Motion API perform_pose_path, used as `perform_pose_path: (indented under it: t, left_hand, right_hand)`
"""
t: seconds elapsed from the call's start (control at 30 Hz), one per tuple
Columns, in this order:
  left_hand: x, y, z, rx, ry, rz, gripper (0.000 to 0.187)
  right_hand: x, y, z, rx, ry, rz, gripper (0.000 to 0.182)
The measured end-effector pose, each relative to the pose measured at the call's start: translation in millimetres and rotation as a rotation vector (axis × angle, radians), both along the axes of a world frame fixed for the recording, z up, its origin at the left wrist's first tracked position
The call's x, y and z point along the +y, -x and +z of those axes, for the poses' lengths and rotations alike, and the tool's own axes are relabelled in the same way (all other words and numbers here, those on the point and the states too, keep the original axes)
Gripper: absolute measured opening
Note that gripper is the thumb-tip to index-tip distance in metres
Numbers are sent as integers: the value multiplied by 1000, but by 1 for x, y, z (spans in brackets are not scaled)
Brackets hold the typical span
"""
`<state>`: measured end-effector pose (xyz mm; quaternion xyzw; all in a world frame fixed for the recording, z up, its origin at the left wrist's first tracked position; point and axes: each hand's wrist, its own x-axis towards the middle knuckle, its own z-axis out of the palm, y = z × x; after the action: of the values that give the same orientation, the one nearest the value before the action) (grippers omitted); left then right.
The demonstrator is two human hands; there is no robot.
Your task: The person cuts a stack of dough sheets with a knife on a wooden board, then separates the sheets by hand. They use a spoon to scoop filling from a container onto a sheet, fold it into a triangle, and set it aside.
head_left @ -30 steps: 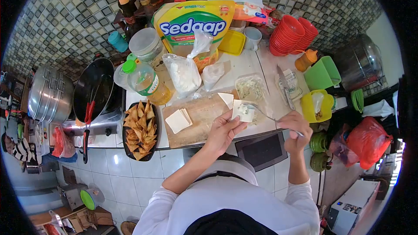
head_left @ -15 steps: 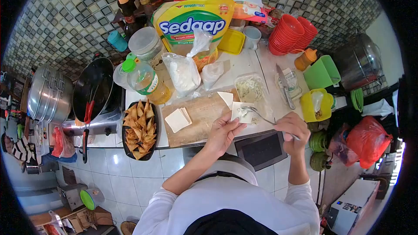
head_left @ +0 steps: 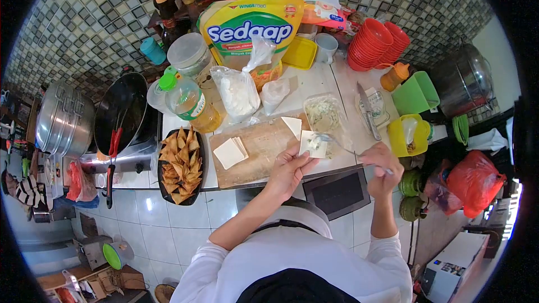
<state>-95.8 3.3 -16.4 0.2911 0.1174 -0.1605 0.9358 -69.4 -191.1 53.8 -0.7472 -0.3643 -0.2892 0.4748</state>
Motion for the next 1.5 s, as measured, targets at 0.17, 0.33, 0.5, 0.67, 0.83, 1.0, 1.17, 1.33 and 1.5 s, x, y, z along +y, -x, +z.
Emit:
perform_pose_path:
  t: [0.17, 0.33, 0.5, 0.67, 0.83, 1.0, 1.17, 1.33, 1.5]
  left_hand:
    - [1, -1, -4, -1, 4, 3, 29]
    - [1, -3, -8, -23, 8, 4, 30]
    - [0, -5, -7, -41, 26, 31, 31]
    - [0, -5, -7, -35, 35, 29, 31]
    - [4, -4, -10, -10, 20, 54, 33]
    - [14, -4, -8, -11, -63, 85, 42]
    - [17, -2, 0, -119, 3, 69, 50]
    - [14, -1, 8, -185, 113, 34, 58]
    - [12, 1, 1, -179, 222, -114, 60]
  right_hand:
    - [1, 3, -8, 202, -224, -88, 40]
    - [6, 5, -18, 327, -259, -162, 40]
    - [3, 7, -23, 331, -612, -169, 36]
    - [6, 9, -34, 330, -409, -176, 36]
    - [-8, 1, -32, 333, -837, -277, 30]
    - [-21, -8, -63, 637, -592, -448, 24]
    - [-34, -3, -113, 871, -160, -709, 20]
    - [-21, 6, -92, 232, 102, -1022, 21]
    - [8, 16, -64, 113, 123, -544, 28]
